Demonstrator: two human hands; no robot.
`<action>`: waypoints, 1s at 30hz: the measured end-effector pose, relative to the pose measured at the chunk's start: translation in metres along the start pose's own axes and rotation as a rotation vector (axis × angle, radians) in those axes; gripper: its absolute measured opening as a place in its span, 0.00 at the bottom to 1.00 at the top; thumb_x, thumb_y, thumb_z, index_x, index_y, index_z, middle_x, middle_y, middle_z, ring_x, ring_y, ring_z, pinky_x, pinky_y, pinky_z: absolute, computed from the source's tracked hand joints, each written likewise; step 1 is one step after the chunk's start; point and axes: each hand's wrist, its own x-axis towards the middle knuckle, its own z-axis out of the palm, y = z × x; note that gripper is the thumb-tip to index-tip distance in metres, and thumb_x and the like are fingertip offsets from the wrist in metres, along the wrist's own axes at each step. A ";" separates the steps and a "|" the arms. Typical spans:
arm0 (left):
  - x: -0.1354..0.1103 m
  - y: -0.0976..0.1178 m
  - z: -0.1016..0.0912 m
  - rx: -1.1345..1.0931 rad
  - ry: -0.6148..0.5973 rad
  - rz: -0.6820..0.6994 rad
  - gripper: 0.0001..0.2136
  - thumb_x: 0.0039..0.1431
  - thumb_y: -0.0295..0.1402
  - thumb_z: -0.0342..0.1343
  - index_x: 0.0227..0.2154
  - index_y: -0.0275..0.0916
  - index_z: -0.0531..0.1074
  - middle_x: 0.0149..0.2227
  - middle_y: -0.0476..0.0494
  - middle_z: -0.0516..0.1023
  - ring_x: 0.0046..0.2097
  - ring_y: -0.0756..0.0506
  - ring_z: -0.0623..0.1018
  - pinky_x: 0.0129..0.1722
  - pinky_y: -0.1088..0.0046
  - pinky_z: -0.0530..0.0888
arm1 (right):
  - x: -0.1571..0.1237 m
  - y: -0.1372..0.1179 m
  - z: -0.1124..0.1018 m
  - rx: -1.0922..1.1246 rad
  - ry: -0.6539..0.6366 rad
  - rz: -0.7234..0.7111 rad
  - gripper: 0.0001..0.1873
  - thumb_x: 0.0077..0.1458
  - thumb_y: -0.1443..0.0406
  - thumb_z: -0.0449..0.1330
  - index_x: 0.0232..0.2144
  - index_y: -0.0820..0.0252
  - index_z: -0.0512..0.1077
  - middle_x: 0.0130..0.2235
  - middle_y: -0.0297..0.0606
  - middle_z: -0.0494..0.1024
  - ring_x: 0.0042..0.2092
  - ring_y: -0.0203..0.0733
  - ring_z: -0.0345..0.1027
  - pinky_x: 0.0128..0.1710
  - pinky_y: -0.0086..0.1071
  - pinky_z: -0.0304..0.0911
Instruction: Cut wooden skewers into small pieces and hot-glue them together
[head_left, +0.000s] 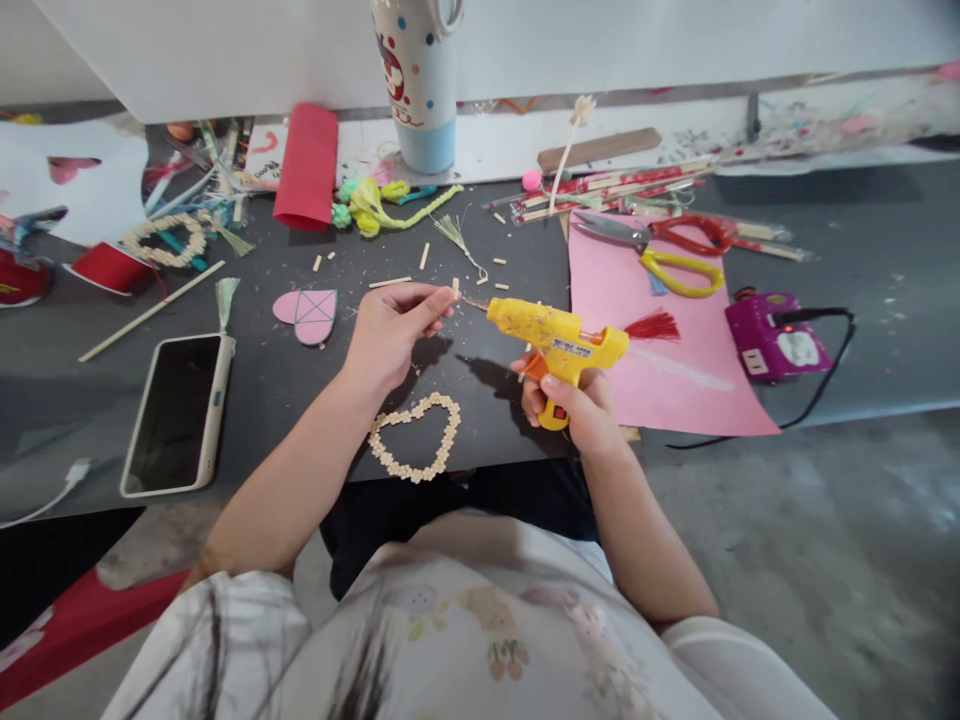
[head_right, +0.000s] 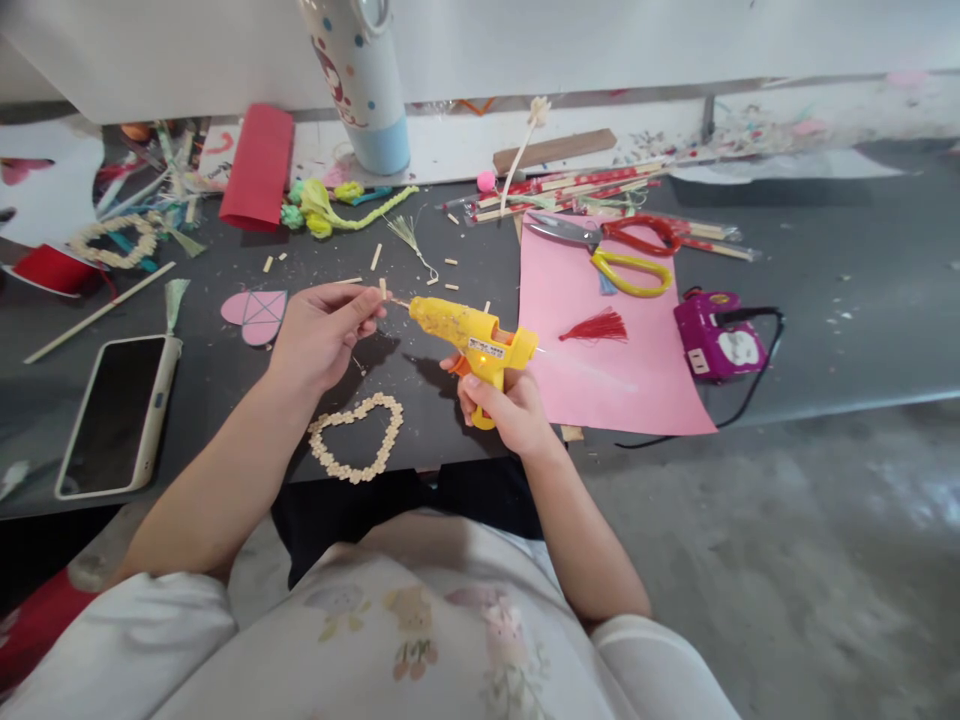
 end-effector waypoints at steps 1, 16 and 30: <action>0.000 0.000 0.000 -0.002 0.001 -0.005 0.09 0.44 0.38 0.67 0.26 0.37 0.79 0.23 0.49 0.75 0.22 0.58 0.69 0.23 0.82 0.66 | -0.001 -0.001 0.000 -0.011 0.004 -0.007 0.11 0.55 0.60 0.59 0.39 0.60 0.72 0.22 0.29 0.66 0.21 0.31 0.61 0.20 0.28 0.58; 0.002 -0.004 -0.003 -0.107 -0.071 -0.091 0.08 0.46 0.38 0.67 0.26 0.40 0.79 0.26 0.47 0.76 0.24 0.58 0.68 0.23 0.83 0.66 | -0.014 -0.031 -0.011 -0.172 0.062 0.013 0.16 0.59 0.55 0.54 0.28 0.61 0.70 0.22 0.30 0.64 0.23 0.32 0.63 0.23 0.29 0.60; -0.003 0.000 0.001 -0.073 -0.072 -0.126 0.09 0.43 0.38 0.67 0.25 0.38 0.78 0.23 0.49 0.74 0.23 0.57 0.68 0.23 0.82 0.65 | -0.004 -0.012 0.007 -0.091 0.030 0.025 0.16 0.57 0.53 0.55 0.33 0.60 0.70 0.21 0.30 0.65 0.21 0.31 0.60 0.22 0.28 0.61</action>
